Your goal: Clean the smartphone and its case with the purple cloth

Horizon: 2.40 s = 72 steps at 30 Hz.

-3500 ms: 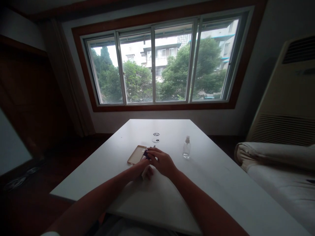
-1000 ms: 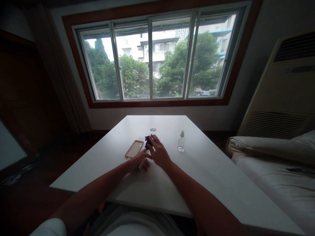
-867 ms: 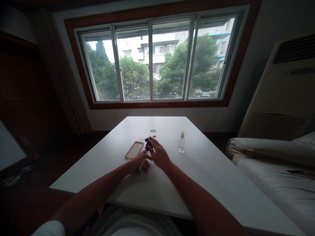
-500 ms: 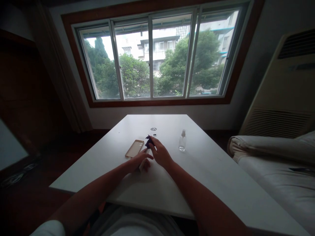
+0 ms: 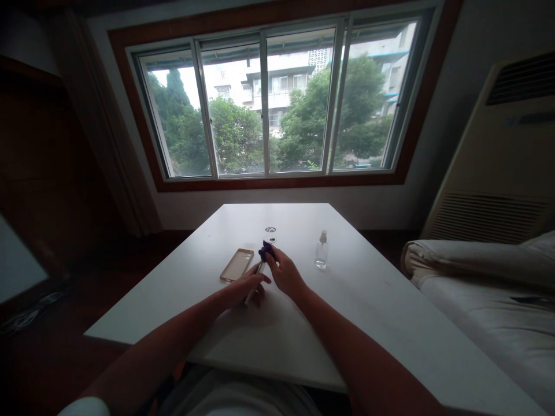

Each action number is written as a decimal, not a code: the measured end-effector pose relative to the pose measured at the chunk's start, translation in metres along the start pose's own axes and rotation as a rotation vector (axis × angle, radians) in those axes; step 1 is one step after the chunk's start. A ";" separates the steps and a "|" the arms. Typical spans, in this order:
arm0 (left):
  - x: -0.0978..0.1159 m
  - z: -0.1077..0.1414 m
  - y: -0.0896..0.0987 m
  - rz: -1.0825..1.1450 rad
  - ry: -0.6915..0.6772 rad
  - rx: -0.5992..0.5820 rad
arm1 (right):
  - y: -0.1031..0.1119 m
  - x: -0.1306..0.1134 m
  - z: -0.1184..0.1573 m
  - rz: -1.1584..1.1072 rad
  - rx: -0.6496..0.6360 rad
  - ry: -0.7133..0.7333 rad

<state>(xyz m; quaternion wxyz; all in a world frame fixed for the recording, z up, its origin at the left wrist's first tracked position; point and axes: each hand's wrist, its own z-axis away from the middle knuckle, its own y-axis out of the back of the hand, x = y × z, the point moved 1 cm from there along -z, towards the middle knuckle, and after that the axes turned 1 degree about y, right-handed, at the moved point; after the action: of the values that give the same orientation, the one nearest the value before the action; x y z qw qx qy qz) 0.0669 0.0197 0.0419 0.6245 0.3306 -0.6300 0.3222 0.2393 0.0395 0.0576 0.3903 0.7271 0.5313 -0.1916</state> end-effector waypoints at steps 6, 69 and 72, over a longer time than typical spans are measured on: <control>-0.002 -0.001 0.001 -0.002 -0.021 -0.022 | 0.003 -0.013 0.002 0.031 0.059 0.161; 0.002 0.001 -0.001 -0.002 0.021 -0.007 | 0.002 -0.008 0.002 -0.058 -0.032 -0.076; 0.004 0.001 0.000 -0.014 0.048 0.007 | 0.003 -0.004 0.001 -0.079 -0.088 -0.126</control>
<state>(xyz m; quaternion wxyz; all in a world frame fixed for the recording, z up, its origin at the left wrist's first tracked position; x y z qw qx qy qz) 0.0666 0.0183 0.0456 0.6405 0.3295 -0.6114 0.3277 0.2404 0.0361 0.0611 0.4467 0.6742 0.5420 -0.2286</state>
